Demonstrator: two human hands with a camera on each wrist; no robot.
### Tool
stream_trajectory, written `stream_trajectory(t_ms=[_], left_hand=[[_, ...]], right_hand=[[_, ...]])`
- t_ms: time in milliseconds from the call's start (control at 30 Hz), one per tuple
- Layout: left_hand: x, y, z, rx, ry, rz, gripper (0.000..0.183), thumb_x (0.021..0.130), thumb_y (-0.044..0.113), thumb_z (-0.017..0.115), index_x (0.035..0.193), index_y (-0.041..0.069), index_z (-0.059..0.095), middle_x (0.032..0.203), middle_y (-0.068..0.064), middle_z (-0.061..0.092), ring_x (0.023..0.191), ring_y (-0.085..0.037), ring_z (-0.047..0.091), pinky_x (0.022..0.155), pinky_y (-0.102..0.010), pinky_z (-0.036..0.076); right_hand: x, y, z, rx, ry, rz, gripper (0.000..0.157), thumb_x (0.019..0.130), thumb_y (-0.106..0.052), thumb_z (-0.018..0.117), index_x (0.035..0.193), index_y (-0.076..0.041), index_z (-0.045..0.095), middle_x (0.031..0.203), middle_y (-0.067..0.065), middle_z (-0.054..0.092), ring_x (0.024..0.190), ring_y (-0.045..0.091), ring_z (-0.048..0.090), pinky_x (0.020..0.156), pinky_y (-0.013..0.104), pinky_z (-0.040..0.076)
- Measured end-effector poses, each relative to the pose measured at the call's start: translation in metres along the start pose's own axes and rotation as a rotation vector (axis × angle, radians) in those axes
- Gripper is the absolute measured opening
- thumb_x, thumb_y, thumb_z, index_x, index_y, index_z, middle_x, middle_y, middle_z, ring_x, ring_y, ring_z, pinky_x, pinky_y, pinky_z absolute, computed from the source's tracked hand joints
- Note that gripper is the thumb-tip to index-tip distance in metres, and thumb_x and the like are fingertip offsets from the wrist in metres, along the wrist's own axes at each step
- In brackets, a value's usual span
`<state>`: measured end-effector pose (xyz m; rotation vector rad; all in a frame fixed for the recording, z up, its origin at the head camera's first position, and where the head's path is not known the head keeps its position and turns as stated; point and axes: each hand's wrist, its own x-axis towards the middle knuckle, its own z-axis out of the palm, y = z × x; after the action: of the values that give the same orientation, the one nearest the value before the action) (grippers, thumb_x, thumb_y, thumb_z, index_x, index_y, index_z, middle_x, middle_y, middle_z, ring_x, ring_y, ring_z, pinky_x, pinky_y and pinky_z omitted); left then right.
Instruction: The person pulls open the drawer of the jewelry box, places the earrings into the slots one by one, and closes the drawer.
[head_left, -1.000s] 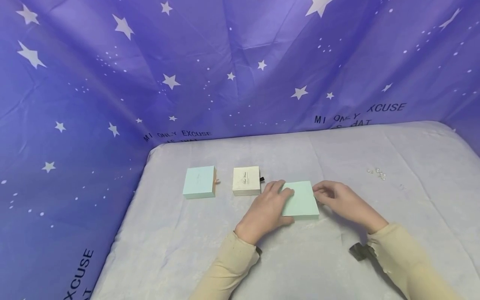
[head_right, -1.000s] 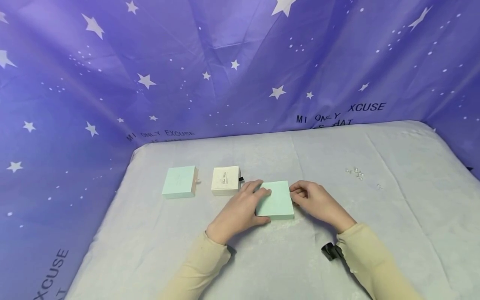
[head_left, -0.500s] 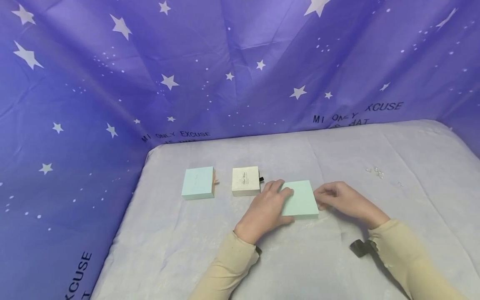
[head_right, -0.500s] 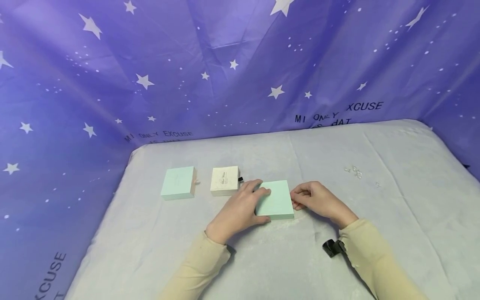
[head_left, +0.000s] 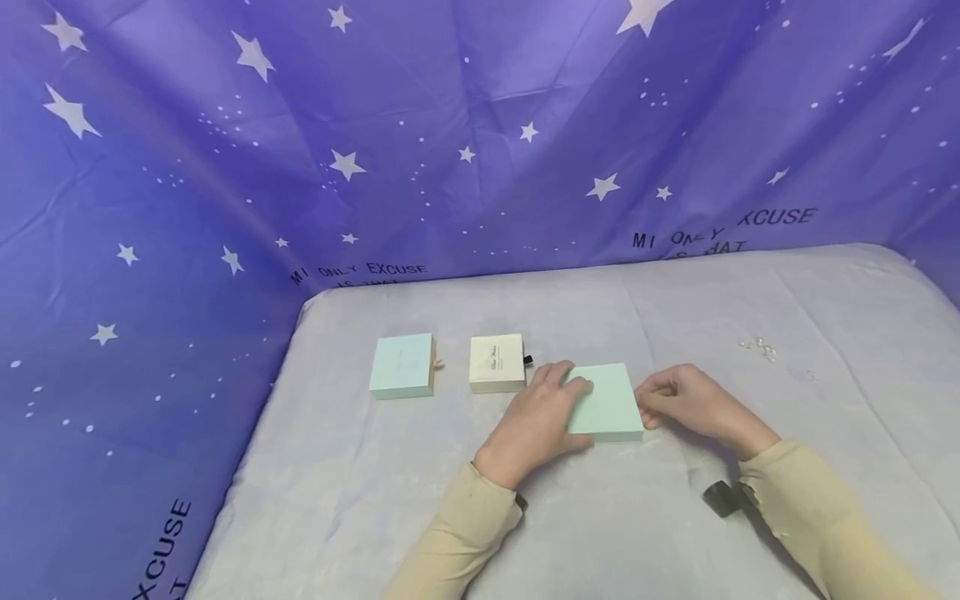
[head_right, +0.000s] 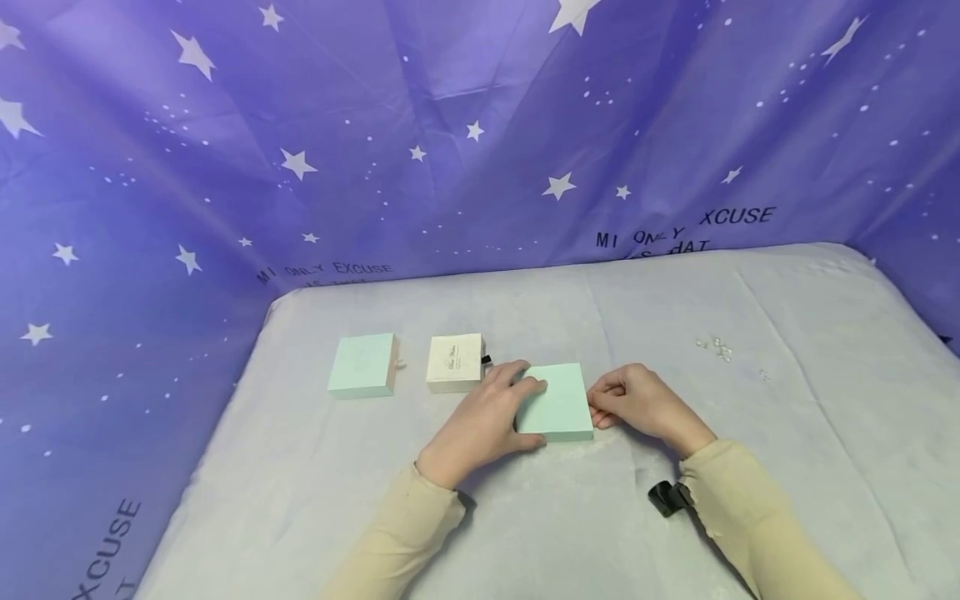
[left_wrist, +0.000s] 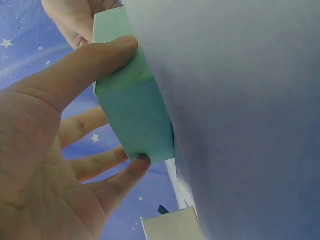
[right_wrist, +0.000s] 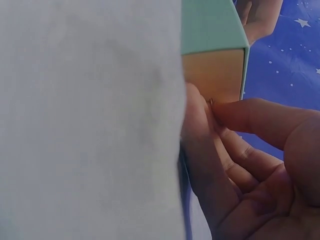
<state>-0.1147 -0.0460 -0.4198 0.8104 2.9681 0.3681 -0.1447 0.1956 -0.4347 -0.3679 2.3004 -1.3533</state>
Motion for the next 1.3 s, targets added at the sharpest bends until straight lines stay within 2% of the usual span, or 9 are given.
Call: stream_trajectory(t_ms=[233, 467, 833, 1000, 1200, 1300], left_hand=[[0.000, 0.000, -0.001, -0.013, 0.013, 0.010, 0.068, 0.075, 0.041, 0.085, 0.134, 0.017, 0.060, 0.147, -0.011, 0.047, 0.136, -0.024, 0.044, 0.104, -0.035, 0.045], [0.000, 0.000, -0.001, -0.017, 0.027, 0.029, 0.069, 0.074, 0.041, 0.086, 0.134, 0.017, 0.061, 0.146, -0.013, 0.048, 0.137, -0.025, 0.044, 0.108, -0.035, 0.042], [-0.001, -0.002, 0.000, -0.034, 0.023, 0.018, 0.068, 0.074, 0.039, 0.086, 0.133, 0.017, 0.061, 0.147, -0.013, 0.047, 0.137, -0.026, 0.043, 0.107, -0.036, 0.043], [-0.001, -0.002, 0.000, -0.039, 0.027, 0.019, 0.067, 0.074, 0.038, 0.087, 0.133, 0.017, 0.061, 0.146, -0.013, 0.048, 0.136, -0.026, 0.043, 0.107, -0.036, 0.043], [-0.001, -0.002, 0.000, -0.050, 0.023, 0.009, 0.067, 0.074, 0.038, 0.087, 0.133, 0.017, 0.061, 0.146, -0.012, 0.047, 0.136, -0.025, 0.043, 0.107, -0.036, 0.043], [-0.002, -0.002, 0.000, -0.057, 0.025, 0.006, 0.067, 0.075, 0.037, 0.087, 0.133, 0.017, 0.061, 0.146, -0.012, 0.047, 0.136, -0.025, 0.043, 0.107, -0.036, 0.043]], right_hand=[[0.000, -0.003, 0.002, 0.008, 0.022, 0.032, 0.025, 0.095, -0.006, 0.058, 0.105, 0.016, 0.067, 0.083, 0.013, 0.074, 0.070, 0.016, 0.071, 0.067, 0.027, 0.058], [-0.002, 0.002, -0.004, -0.147, 0.069, 0.017, 0.025, 0.093, -0.012, 0.061, 0.103, 0.009, 0.071, 0.086, 0.010, 0.075, 0.070, 0.015, 0.070, 0.069, 0.022, 0.055], [-0.009, 0.005, -0.013, -0.131, 0.073, 0.061, 0.026, 0.092, -0.009, 0.061, 0.105, 0.012, 0.069, 0.089, 0.014, 0.075, 0.069, 0.015, 0.072, 0.071, 0.022, 0.056], [-0.011, 0.010, -0.020, -0.190, 0.082, 0.047, 0.026, 0.093, -0.012, 0.062, 0.104, 0.009, 0.071, 0.090, 0.011, 0.075, 0.071, 0.014, 0.071, 0.074, 0.023, 0.055], [-0.015, 0.017, -0.030, -0.245, 0.093, 0.041, 0.024, 0.094, -0.014, 0.062, 0.102, 0.005, 0.073, 0.089, 0.008, 0.076, 0.073, 0.011, 0.070, 0.076, 0.017, 0.049], [-0.018, 0.020, -0.033, -0.279, 0.109, 0.048, 0.023, 0.094, -0.014, 0.062, 0.102, 0.004, 0.073, 0.089, 0.007, 0.076, 0.076, 0.010, 0.069, 0.081, 0.023, 0.049]])
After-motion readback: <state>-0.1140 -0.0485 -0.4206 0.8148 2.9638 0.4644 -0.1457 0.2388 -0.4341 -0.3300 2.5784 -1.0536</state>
